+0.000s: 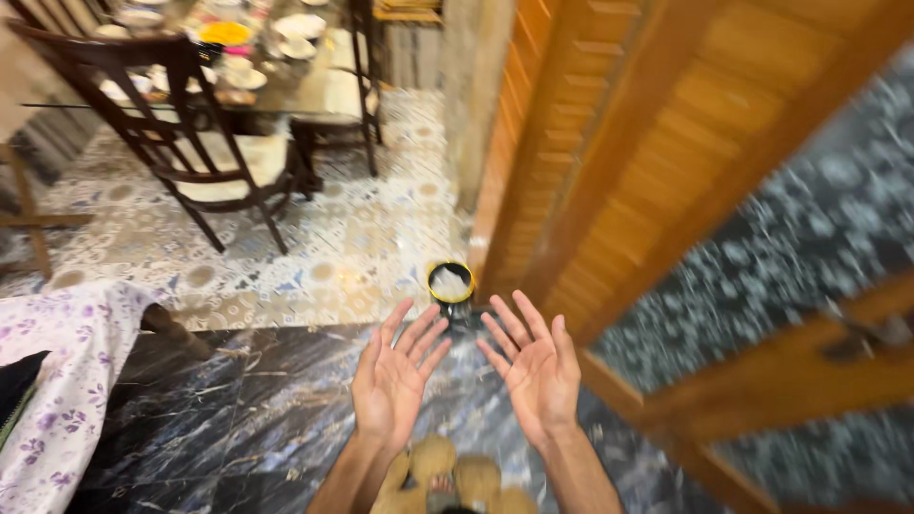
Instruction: The person wipes a dining chair and several small side tables with a cloth, then picks up pieces of paper from the floor and places them in a bin.
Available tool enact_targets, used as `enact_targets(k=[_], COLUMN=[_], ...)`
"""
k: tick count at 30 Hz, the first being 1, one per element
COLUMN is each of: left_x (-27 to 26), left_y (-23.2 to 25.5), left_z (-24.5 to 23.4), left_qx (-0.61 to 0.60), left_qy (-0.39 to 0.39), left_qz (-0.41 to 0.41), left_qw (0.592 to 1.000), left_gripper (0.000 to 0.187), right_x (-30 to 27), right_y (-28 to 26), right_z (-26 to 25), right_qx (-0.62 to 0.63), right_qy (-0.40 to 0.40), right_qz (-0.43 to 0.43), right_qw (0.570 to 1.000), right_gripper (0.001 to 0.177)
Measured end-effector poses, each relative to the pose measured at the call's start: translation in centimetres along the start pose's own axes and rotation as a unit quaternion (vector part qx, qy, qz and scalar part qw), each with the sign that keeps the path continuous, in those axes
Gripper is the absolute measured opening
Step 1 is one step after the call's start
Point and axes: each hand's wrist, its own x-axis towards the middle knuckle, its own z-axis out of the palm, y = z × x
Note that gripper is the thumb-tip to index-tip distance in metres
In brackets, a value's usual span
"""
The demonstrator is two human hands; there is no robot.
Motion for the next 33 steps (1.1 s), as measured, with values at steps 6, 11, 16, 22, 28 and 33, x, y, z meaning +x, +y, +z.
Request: enact_targets(k=[6,11,16,22,28,33], left_x=[7.8,12.2,17.7,26.3,36.6,45.5], left_y=[3.3,6.2,8.5,12.4,19.7,25.1], left_z=[-1.5,-3.0,-7.0,-13.2,-17.0,-19.7], left_qx=[0.011,0.023,0.004,-0.031,-0.015,-0.027], left_qy=[0.037,0.077,0.105,0.117,0.118,0.089], left_qz=[0.07,0.106,0.122,0.128,0.141,0.164], left_qw=[0.997,0.991,0.987,0.984,0.983,0.982], left_gripper=[0.068,0.068,0.069,0.069,0.069,0.07], right_x=[11.5,18.8,25.5,35.5,46.5,56.5], right_y=[0.7,2.0,5.2,9.8,13.0,14.4], right_z=[2.7,5.1,6.8,10.1,15.1,18.2], right_qx=[0.03,0.039,0.045,0.046,0.076,0.135], right_qy=[-0.077,-0.098,-0.113,-0.101,-0.103,-0.128], right_qz=[0.045,0.086,0.112,0.138,0.133,0.131], right_qw=[0.996,0.991,0.986,0.984,0.983,0.974], right_gripper=[0.083,0.083,0.082,0.079,0.078,0.081])
